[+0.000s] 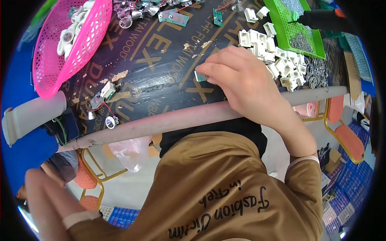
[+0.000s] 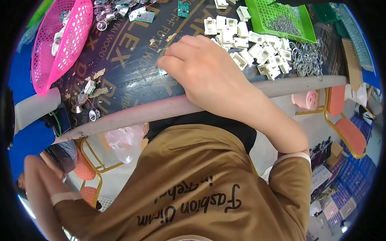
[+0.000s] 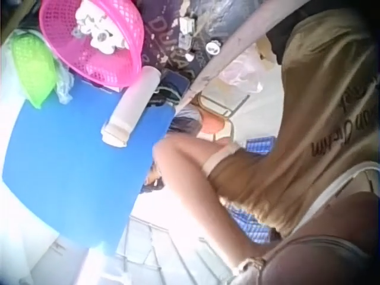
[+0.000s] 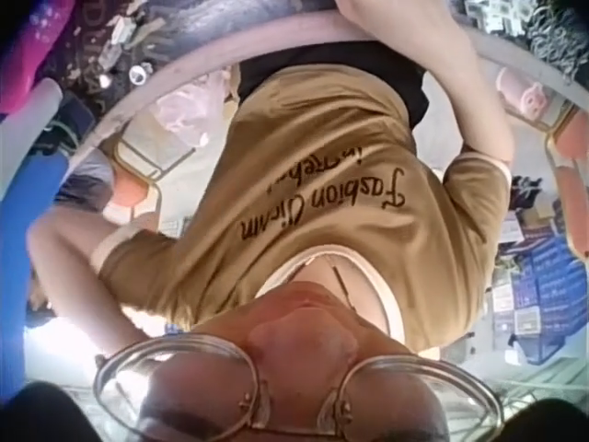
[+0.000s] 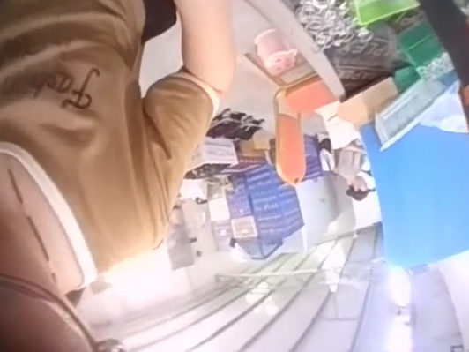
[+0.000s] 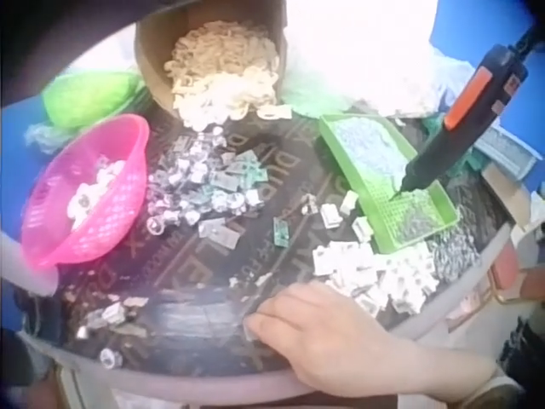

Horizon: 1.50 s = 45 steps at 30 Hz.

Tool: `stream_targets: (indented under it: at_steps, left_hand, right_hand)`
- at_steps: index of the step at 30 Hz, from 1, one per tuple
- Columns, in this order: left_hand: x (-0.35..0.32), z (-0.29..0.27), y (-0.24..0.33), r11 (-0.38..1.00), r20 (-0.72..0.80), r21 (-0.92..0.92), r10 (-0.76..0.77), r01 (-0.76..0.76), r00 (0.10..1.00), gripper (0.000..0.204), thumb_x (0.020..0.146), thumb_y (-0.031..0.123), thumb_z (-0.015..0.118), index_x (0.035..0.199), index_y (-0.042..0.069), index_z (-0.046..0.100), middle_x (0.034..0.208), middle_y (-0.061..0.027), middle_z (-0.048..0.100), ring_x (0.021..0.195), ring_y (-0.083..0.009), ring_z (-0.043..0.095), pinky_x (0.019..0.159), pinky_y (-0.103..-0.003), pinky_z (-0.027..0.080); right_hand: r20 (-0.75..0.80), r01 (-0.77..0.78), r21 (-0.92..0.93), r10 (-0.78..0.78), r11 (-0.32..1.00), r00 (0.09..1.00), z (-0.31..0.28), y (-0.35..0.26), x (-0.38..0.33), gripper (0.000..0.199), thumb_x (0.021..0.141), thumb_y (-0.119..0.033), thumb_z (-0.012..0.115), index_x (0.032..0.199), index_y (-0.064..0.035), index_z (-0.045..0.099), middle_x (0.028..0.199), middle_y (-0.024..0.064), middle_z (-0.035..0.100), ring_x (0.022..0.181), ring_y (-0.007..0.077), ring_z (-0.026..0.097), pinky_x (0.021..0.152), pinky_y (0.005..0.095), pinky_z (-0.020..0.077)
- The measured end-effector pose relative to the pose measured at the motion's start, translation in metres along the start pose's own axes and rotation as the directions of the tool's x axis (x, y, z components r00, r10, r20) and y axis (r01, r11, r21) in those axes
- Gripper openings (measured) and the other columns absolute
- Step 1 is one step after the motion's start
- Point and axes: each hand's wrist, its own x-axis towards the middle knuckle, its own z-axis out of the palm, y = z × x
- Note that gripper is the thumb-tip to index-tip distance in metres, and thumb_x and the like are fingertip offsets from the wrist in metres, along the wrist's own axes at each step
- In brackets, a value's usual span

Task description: Assembling small electronic components using an electric screwdriver to attach circuit boards to plastic housings.

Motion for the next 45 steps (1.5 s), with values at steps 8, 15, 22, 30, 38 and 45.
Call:
stream_targets:
  at_steps: [8, 15, 22, 30, 38, 45]
  left_hand:
    - [0.011, -0.046, 0.005, 0.969, -0.087, -0.147, -0.212, 0.198, 0.973, 0.009, 0.082, 0.023, 0.047, 0.079, 0.016, 0.051, 0.077, 0.0037, 0.051, 0.082, -0.0080, 0.050, 0.077, -0.029, 0.040]
    - [-0.003, -0.056, 0.003, 0.888, -0.196, -0.338, -0.391, 0.312, 0.899, 0.007, 0.081, 0.020, 0.049, 0.079, 0.014, 0.052, 0.077, 0.0023, 0.052, 0.082, -0.0090, 0.051, 0.077, -0.030, 0.041]
    - [-0.019, -0.083, 0.003, 0.754, -0.268, -0.533, -0.582, 0.385, 0.768, 0.005, 0.080, 0.017, 0.051, 0.080, 0.012, 0.053, 0.078, 0.0008, 0.052, 0.083, -0.0101, 0.052, 0.077, -0.030, 0.042]
    - [-0.004, -0.100, 0.002, 0.553, -0.214, -0.720, -0.752, 0.420, 0.623, 0.004, 0.079, 0.014, 0.054, 0.080, 0.010, 0.054, 0.078, -0.0008, 0.053, 0.083, -0.0113, 0.053, 0.076, -0.031, 0.043]
    - [0.025, -0.115, -0.003, 0.363, -0.118, -0.854, -0.832, 0.372, 0.541, 0.005, 0.077, 0.011, 0.056, 0.081, 0.008, 0.055, 0.079, -0.0024, 0.054, 0.083, -0.0126, 0.054, 0.076, -0.032, 0.044]
    - [0.031, -0.135, 0.018, 0.190, -0.030, -0.929, -0.893, 0.318, 0.448, 0.006, 0.076, 0.008, 0.059, 0.082, 0.006, 0.056, 0.079, -0.0039, 0.055, 0.083, -0.0136, 0.055, 0.076, -0.032, 0.045]
  right_hand:
    - [-0.042, 0.038, 0.016, -0.038, 0.999, 0.998, 0.005, -0.004, 0.005, 0.026, 0.063, 0.003, 0.056, 0.089, -0.0009, 0.062, 0.083, 0.0081, 0.059, 0.082, 0.0261, 0.056, 0.075, 0.0354, 0.0449]
    - [-0.036, 0.038, 0.003, -0.038, 0.999, 0.999, 0.003, -0.003, 0.003, 0.026, 0.063, 0.003, 0.056, 0.088, -0.0016, 0.062, 0.084, 0.0079, 0.060, 0.083, 0.0255, 0.056, 0.076, 0.0351, 0.0445]
    - [-0.017, 0.032, -0.027, -0.033, 0.999, 0.999, 0.002, -0.004, 0.002, 0.024, 0.067, 0.002, 0.060, 0.091, -0.0032, 0.063, 0.086, 0.0068, 0.060, 0.083, 0.0250, 0.056, 0.074, 0.0348, 0.0446]
    - [-0.089, 0.058, -0.026, -0.060, 0.998, 0.994, 0.007, -0.004, 0.004, 0.020, 0.067, 0.001, 0.057, 0.086, -0.0029, 0.064, 0.081, 0.0074, 0.061, 0.082, 0.0252, 0.057, 0.075, 0.0344, 0.0448]
    - [-0.072, 0.038, -0.051, -0.041, 0.998, 0.997, 0.004, -0.006, 0.004, 0.017, 0.071, -0.001, 0.059, 0.088, -0.0034, 0.064, 0.083, 0.0080, 0.061, 0.081, 0.0259, 0.056, 0.074, 0.0351, 0.0440]
    - [-0.037, -0.043, -0.018, 0.043, 0.999, 0.998, 0.002, -0.013, 0.004, 0.017, 0.076, -0.004, 0.060, 0.092, -0.0038, 0.063, 0.089, 0.0093, 0.060, 0.085, 0.0286, 0.056, 0.076, 0.0371, 0.0458]
